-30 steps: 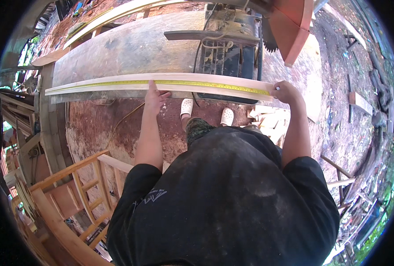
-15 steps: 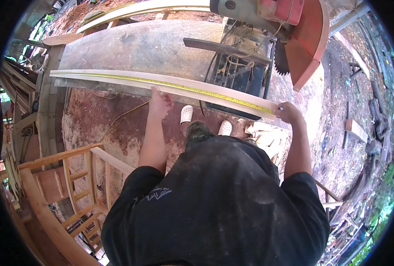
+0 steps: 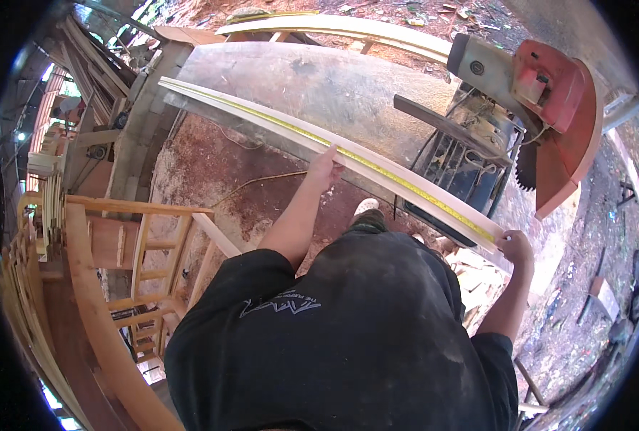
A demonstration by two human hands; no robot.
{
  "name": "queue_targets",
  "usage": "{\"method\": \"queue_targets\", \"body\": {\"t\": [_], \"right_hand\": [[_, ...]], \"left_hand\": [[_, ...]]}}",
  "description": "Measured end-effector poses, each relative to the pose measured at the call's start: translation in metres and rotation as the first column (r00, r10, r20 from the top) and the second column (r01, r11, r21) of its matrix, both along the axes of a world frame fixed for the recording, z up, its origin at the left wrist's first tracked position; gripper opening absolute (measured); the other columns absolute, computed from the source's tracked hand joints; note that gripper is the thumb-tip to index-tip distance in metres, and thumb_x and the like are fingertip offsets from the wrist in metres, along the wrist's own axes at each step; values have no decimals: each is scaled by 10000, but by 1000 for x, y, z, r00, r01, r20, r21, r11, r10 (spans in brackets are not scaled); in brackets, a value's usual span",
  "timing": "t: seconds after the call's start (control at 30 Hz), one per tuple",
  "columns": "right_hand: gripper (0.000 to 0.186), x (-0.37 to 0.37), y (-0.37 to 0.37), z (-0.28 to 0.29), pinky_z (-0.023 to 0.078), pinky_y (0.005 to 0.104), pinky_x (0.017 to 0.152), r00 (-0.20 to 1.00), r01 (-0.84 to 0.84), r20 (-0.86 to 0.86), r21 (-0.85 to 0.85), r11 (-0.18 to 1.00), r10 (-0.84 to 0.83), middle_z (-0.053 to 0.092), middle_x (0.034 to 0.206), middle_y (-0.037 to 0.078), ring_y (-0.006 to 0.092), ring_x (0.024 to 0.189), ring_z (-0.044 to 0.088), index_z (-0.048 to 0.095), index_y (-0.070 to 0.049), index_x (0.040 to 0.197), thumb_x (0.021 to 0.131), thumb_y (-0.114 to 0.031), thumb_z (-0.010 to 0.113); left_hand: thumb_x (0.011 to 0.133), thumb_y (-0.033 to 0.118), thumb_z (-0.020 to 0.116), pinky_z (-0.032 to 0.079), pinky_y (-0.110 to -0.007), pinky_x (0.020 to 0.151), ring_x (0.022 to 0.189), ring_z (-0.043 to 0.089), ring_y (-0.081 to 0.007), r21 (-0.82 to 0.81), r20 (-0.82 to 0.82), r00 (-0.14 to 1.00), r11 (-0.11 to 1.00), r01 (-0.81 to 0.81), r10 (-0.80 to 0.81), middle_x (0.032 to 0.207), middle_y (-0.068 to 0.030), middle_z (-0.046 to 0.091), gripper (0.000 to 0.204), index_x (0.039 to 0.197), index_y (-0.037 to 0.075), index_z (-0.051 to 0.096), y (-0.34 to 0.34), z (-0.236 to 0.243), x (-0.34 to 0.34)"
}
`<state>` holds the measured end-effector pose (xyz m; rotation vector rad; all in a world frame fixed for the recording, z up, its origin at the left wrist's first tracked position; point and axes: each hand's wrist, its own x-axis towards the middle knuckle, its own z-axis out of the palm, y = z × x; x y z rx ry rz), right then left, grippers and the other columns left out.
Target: The person measures a wooden plank using a tape measure and marks it with a pencil, then cuts the plank using a miter saw.
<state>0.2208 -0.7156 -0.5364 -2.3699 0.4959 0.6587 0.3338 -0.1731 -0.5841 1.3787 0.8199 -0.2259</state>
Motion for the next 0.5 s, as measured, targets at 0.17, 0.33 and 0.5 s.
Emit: {"method": "queue_targets", "body": {"t": [0.17, 0.33, 0.5], "right_hand": [[306, -4, -14, -8, 523, 443, 684, 993, -114, 6, -78, 990, 114, 659, 737, 238, 350, 708, 679, 725, -28, 886, 745, -290, 654], [377, -1, -18, -16, 516, 464, 740, 958, -239, 131, -115, 964, 254, 657, 830, 266, 406, 792, 662, 716, -19, 887, 775, -373, 648], [319, -2, -8, 5, 516, 449, 758, 972, -213, 67, -143, 966, 225, 663, 871, 260, 409, 829, 652, 712, -16, 900, 747, -291, 660]], "left_hand": [[919, 527, 561, 438, -377, 575, 717, 585, -177, 167, -139, 965, 955, 245, -224, 863, -36, 590, 422, 989, 112, 592, -10, 8, 9], [854, 596, 615, 440, -404, 674, 716, 549, -175, 39, -176, 953, 966, 256, -245, 878, -20, 581, 519, 1079, 128, 603, 13, -7, 5], [837, 632, 613, 370, -484, 905, 963, 522, -221, -21, -249, 939, 971, 239, -237, 1095, -37, 543, 616, 1197, 135, 555, 0, 1, 9]]}}
